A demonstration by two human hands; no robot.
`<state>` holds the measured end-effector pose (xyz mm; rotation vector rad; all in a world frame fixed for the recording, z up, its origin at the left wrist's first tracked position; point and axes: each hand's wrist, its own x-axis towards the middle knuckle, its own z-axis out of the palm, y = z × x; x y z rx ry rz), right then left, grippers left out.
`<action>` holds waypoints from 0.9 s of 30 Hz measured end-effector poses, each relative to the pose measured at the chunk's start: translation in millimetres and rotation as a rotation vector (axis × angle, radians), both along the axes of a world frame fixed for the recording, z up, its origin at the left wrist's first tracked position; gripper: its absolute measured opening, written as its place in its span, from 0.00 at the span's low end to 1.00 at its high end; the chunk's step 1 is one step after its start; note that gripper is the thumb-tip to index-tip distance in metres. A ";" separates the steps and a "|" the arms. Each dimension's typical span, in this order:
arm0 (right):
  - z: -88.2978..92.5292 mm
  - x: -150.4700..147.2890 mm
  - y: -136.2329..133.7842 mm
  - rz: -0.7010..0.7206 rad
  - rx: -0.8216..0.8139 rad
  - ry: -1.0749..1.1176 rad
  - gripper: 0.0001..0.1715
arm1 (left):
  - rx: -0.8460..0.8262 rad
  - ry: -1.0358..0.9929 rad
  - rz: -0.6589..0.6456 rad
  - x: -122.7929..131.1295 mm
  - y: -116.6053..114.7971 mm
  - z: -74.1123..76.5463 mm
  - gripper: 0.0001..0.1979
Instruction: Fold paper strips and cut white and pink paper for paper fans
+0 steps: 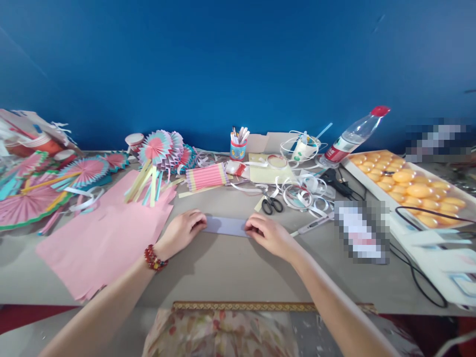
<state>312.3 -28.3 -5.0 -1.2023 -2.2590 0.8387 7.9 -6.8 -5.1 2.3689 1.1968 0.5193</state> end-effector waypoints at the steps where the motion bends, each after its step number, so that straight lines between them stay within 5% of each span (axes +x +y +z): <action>1: -0.2 0.1 -0.2 0.003 0.006 -0.001 0.07 | -0.001 0.000 -0.001 0.0 0.0 0.1 0.09; 18: 5.7 -3.7 -7.9 -0.001 0.109 -0.090 0.09 | 0.022 0.019 -0.005 1.6 -0.6 2.5 0.09; 27: 2.7 -8.0 -18.4 -0.015 0.294 -0.357 0.24 | 0.047 0.047 0.014 2.3 -2.3 -1.3 0.10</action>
